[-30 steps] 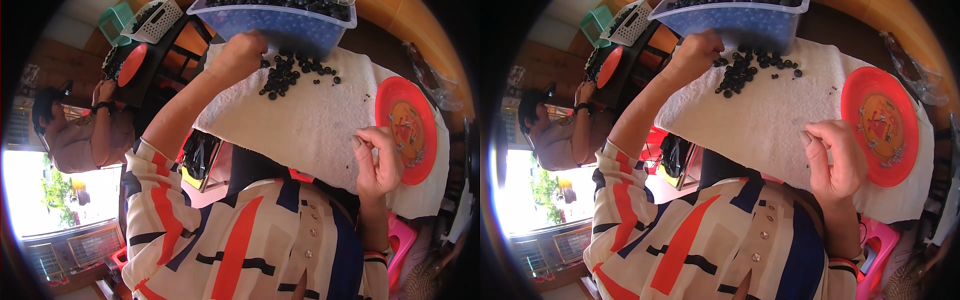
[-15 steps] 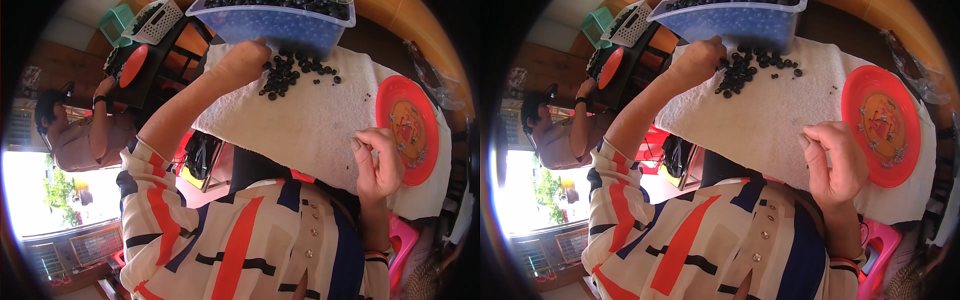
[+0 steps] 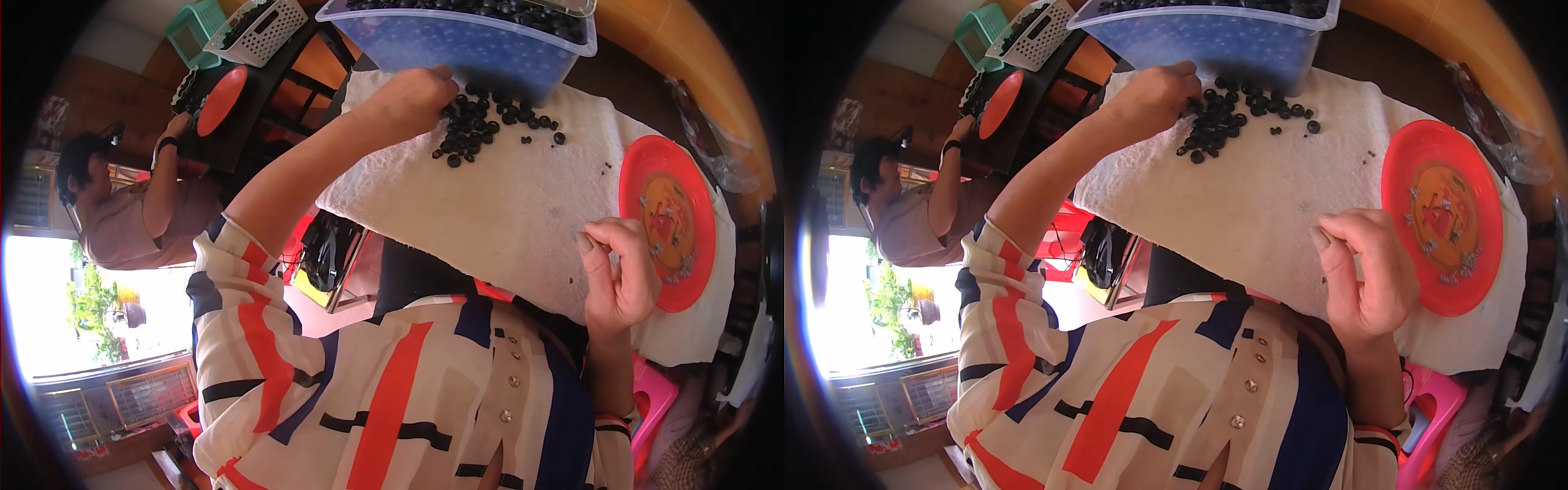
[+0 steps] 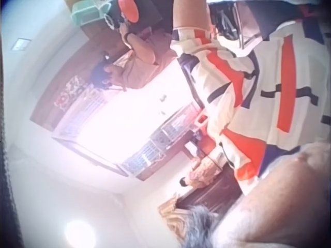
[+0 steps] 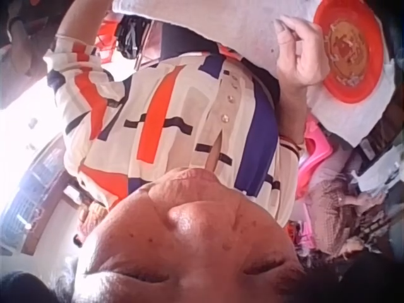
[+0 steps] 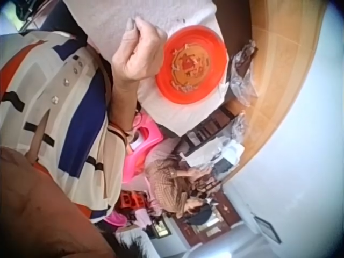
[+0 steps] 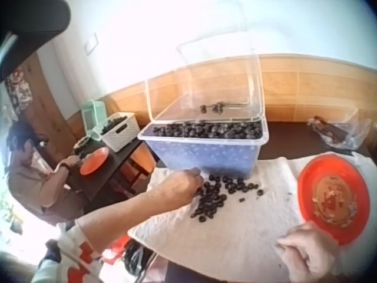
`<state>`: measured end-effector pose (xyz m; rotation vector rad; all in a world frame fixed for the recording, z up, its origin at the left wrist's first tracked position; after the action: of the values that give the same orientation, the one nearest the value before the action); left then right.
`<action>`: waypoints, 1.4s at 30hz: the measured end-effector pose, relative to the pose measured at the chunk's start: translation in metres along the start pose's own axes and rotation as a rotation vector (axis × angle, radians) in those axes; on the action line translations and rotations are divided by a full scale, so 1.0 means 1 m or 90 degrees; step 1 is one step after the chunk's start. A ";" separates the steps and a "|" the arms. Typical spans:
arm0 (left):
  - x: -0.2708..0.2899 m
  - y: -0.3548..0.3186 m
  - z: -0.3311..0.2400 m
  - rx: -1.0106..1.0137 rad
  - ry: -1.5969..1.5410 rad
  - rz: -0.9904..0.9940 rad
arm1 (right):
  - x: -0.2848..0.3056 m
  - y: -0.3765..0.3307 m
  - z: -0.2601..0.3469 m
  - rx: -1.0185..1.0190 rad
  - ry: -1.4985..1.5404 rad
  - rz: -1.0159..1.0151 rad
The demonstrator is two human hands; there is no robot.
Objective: Removing seeds or pits from small black fruits and placing them on a plate.
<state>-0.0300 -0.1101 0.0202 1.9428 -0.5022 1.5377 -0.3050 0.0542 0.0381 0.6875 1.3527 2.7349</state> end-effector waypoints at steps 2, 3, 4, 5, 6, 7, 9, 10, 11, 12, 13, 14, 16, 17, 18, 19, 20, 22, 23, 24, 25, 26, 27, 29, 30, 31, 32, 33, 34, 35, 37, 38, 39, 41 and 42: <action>-0.004 0.002 0.001 0.008 0.090 0.008 | -0.001 -0.003 -0.003 0.000 0.007 -0.005; -0.006 0.002 -0.001 0.032 0.097 0.004 | -0.001 -0.005 -0.005 -0.003 0.011 -0.012; -0.008 0.005 -0.003 0.044 0.084 0.001 | 0.003 -0.006 -0.005 -0.011 0.002 -0.003; -0.009 0.005 -0.003 0.058 0.073 -0.002 | 0.004 -0.005 -0.004 -0.016 0.004 0.002; -0.009 0.004 -0.002 0.057 0.048 -0.030 | 0.004 -0.005 -0.003 -0.020 0.005 0.008; -0.009 0.002 -0.001 0.066 0.054 -0.032 | 0.004 -0.006 -0.004 -0.025 0.004 0.010; -0.004 -0.004 0.004 0.106 -0.104 -0.117 | 0.001 -0.005 -0.003 -0.022 0.011 0.019; 0.000 -0.008 0.004 0.099 -0.164 -0.168 | 0.001 -0.004 -0.004 -0.025 0.008 0.024; 0.003 -0.012 0.006 0.104 -0.162 -0.171 | -0.001 -0.004 -0.005 -0.021 0.012 0.026; 0.007 -0.018 0.012 0.161 -0.278 -0.193 | -0.001 -0.003 -0.007 -0.015 0.009 0.019; 0.012 -0.024 0.016 0.215 -0.397 -0.212 | -0.001 -0.003 -0.007 -0.011 0.006 0.010; 0.020 -0.032 0.016 0.358 -0.518 -0.166 | -0.001 -0.004 -0.007 -0.013 0.004 0.012; 0.037 -0.054 0.030 0.401 -0.682 -0.228 | 0.001 -0.005 -0.007 -0.049 -0.010 0.004; 0.049 -0.063 0.042 0.429 -0.655 -0.261 | 0.002 -0.006 -0.009 -0.058 -0.025 0.005; 0.063 -0.073 0.053 0.497 -0.652 -0.308 | 0.003 -0.007 -0.010 -0.056 -0.035 -0.003; 0.075 -0.087 0.075 0.555 -0.559 -0.365 | 0.003 -0.009 -0.010 -0.053 -0.047 -0.011; 0.085 -0.106 0.110 0.529 -0.498 -0.413 | 0.003 -0.009 -0.011 -0.059 -0.060 -0.010; 0.100 -0.140 0.185 0.545 -0.321 -0.445 | 0.001 -0.008 -0.012 -0.048 -0.059 -0.008; 0.107 -0.153 0.222 0.596 -0.211 -0.424 | 0.000 -0.006 -0.011 -0.045 -0.065 -0.017; 0.117 -0.172 0.263 0.617 -0.022 -0.410 | -0.001 -0.003 -0.010 -0.045 -0.074 -0.018; 0.134 -0.207 0.315 0.557 0.132 -0.397 | -0.004 0.001 -0.010 -0.046 -0.058 -0.020; 0.132 -0.219 0.346 0.507 0.257 -0.388 | -0.005 0.002 -0.011 -0.057 -0.059 -0.022; 0.124 -0.220 0.363 0.530 0.340 -0.343 | -0.006 0.000 -0.013 -0.066 -0.074 -0.027; 0.115 -0.225 0.378 0.534 0.465 -0.270 | -0.006 0.000 -0.013 -0.059 -0.085 -0.017; 0.113 -0.220 0.384 0.527 0.462 -0.271 | -0.007 0.000 -0.015 -0.062 -0.091 -0.021; 0.105 -0.212 0.378 0.517 0.415 -0.290 | -0.008 -0.001 -0.016 -0.060 -0.091 -0.024; 0.097 -0.206 0.364 0.511 0.371 -0.310 | -0.007 -0.002 -0.016 -0.056 -0.086 -0.026; 0.090 -0.198 0.351 0.506 0.330 -0.328 | -0.006 -0.002 -0.015 -0.060 -0.092 -0.026; 0.093 -0.196 0.332 0.506 0.296 -0.348 | -0.005 -0.001 -0.014 -0.060 -0.090 -0.025; 0.097 -0.197 0.318 0.506 0.266 -0.368 | -0.004 -0.001 -0.014 -0.060 -0.085 -0.026; 0.098 -0.185 0.289 0.506 0.203 -0.406 | -0.001 -0.001 -0.012 -0.060 -0.081 -0.027; 0.099 -0.178 0.272 0.507 0.177 -0.426 | -0.001 -0.001 -0.012 -0.059 -0.076 -0.029; 0.087 -0.160 0.244 0.502 0.139 -0.443 | 0.000 -0.002 -0.012 -0.061 -0.079 -0.030; 0.080 -0.148 0.210 0.499 0.067 -0.479 | 0.001 -0.001 -0.011 -0.057 -0.082 -0.040; 0.059 -0.131 0.183 0.440 -0.095 -0.482 | 0.000 -0.001 -0.012 -0.061 -0.086 -0.037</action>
<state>0.2019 -0.1291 0.0216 2.3453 0.7499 1.1210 -0.3096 0.0460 0.0310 0.7972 1.1869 2.6350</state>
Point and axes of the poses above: each hand's wrist, its own y-axis towards the middle knuckle, its own x-axis out of the back of the hand, z = x × y, the point moved 3 cm from there along y, towards the middle knuckle, and after that the axes turned 5 degrees about x, right-handed, at the moved point
